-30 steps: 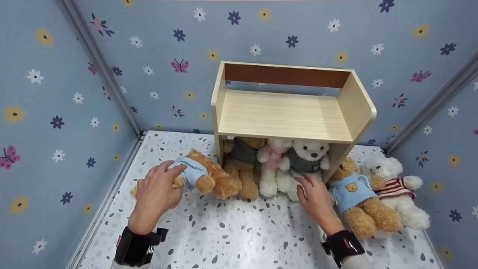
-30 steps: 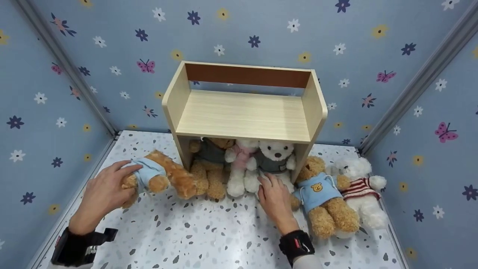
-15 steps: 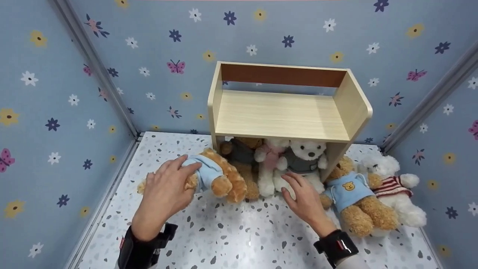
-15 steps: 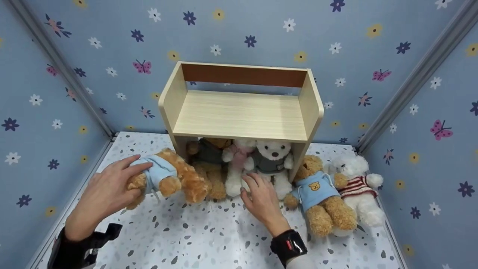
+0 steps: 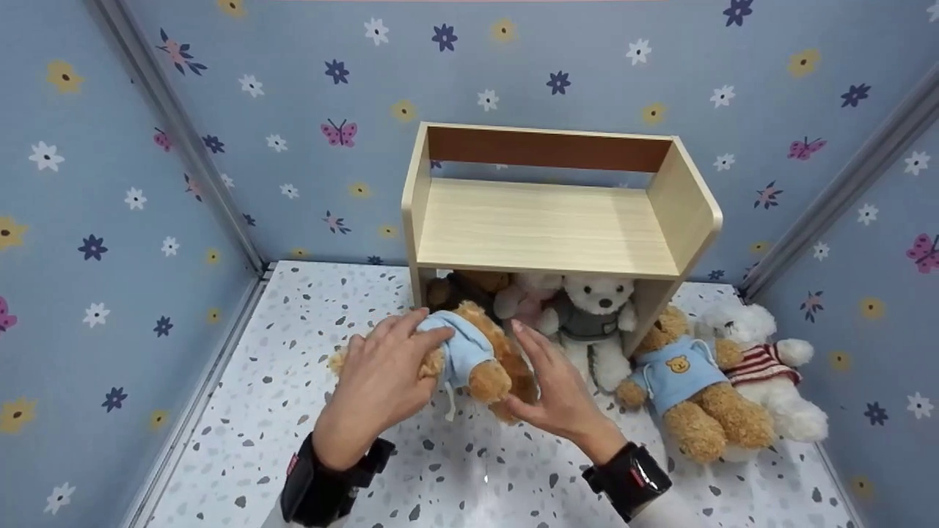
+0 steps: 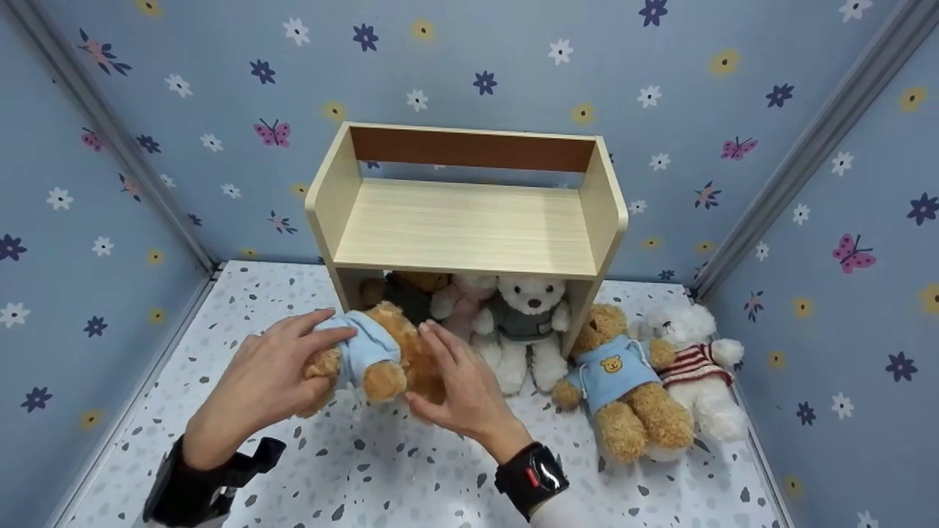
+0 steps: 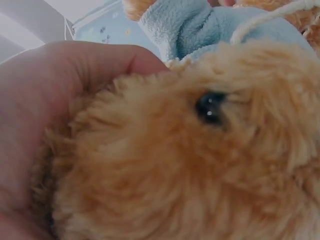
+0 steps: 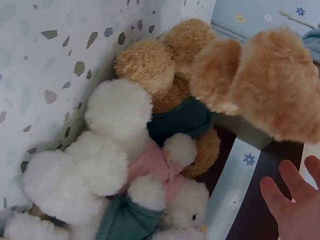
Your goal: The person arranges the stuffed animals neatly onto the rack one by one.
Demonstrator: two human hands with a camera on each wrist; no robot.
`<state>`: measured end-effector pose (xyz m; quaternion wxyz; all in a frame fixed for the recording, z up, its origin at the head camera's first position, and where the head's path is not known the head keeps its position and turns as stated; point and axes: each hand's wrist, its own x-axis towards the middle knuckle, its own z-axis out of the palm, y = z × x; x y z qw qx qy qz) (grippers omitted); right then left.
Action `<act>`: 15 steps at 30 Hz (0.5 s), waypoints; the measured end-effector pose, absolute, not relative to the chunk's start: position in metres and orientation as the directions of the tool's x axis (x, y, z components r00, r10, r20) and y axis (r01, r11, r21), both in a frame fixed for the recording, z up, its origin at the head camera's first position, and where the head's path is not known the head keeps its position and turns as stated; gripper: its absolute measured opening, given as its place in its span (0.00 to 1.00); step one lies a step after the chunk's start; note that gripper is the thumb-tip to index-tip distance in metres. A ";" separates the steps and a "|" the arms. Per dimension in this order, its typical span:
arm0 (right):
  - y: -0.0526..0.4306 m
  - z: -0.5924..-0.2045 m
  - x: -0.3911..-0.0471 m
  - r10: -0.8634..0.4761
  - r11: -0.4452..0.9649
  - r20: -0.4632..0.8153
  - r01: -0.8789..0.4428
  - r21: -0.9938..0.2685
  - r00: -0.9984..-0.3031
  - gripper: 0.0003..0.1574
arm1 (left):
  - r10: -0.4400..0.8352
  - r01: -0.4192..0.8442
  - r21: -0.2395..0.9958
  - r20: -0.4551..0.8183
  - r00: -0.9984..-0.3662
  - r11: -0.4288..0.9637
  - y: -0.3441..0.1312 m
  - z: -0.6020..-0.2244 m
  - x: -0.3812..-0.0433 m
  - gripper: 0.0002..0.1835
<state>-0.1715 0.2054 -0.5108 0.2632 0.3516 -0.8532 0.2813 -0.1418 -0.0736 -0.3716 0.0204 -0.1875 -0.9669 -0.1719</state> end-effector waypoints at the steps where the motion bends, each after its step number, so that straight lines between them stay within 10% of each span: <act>1: 0.204 -0.510 -0.171 -0.452 0.591 0.640 -0.746 -0.307 -0.622 0.61 | 0.362 0.374 0.327 0.100 -0.927 0.868 -0.070 -0.372 -0.142 0.31; 6: 0.198 -0.510 -0.171 -0.431 0.600 0.628 -0.725 -0.337 -0.648 0.70 | 0.426 0.441 0.332 0.123 -0.897 0.834 -0.053 -0.374 -0.142 0.31; 15: 0.202 -0.512 -0.171 -0.384 0.593 0.634 -0.706 -0.388 -0.671 0.54 | 0.496 0.520 0.306 0.159 -0.854 0.797 -0.034 -0.381 -0.146 0.28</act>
